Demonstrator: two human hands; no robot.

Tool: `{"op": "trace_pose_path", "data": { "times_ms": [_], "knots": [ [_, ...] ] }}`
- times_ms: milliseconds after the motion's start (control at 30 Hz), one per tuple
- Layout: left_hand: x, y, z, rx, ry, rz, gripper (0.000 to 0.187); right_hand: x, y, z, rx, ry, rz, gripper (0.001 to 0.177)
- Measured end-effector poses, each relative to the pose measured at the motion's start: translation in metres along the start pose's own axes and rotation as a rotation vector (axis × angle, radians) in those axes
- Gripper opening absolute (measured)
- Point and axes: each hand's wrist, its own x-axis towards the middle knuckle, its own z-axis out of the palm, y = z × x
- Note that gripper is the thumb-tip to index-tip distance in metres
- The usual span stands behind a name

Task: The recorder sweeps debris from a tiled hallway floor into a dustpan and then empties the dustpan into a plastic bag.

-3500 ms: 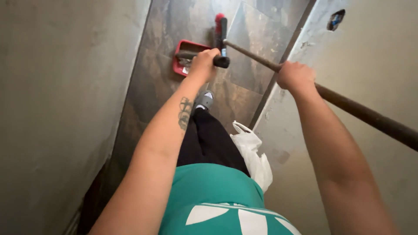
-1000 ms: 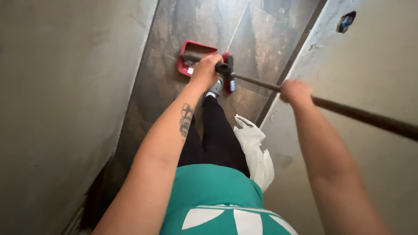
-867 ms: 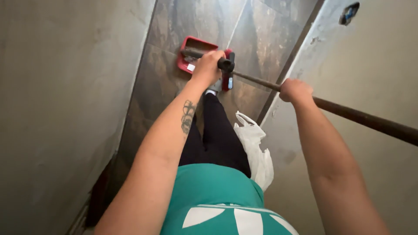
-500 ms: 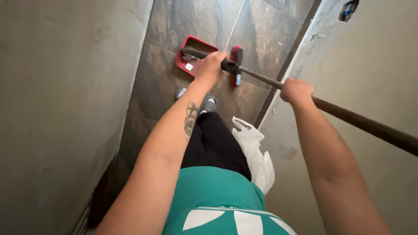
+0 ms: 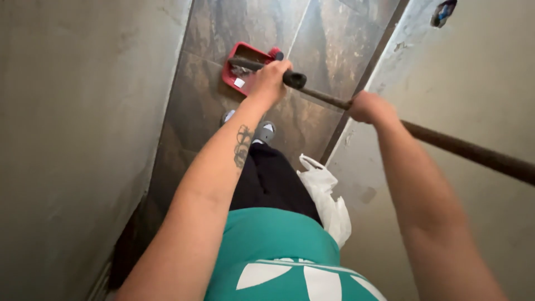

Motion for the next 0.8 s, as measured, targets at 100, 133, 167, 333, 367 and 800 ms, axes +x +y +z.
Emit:
{"op": "trace_pose_path", "data": {
  "times_ms": [100, 133, 167, 333, 367, 800],
  "knots": [
    [0.002, 0.005, -0.008, 0.043, -0.031, -0.045, 0.030, -0.006, 0.021, -0.005, 0.028, 0.050, -0.015, 0.041],
    [0.003, 0.006, -0.007, 0.041, -0.031, -0.042, 0.030, 0.000, 0.030, 0.000, 0.029, 0.052, -0.013, 0.041],
    [0.003, 0.005, -0.007, 0.047, -0.045, -0.052, 0.030, 0.008, 0.037, 0.004, 0.001, 0.060, -0.039, 0.043],
    [0.004, 0.006, -0.010, 0.063, -0.072, -0.062, 0.030, 0.015, 0.047, 0.014, 0.033, -0.040, 0.004, 0.044],
    [0.003, 0.006, -0.011, 0.068, -0.077, -0.063, 0.029, 0.015, 0.047, 0.018, 0.019, -0.016, -0.006, 0.046],
    [0.003, -0.001, -0.006, 0.042, -0.051, -0.018, 0.028, 0.022, 0.045, 0.046, -0.115, 0.068, 0.028, 0.039]
  ]
}}
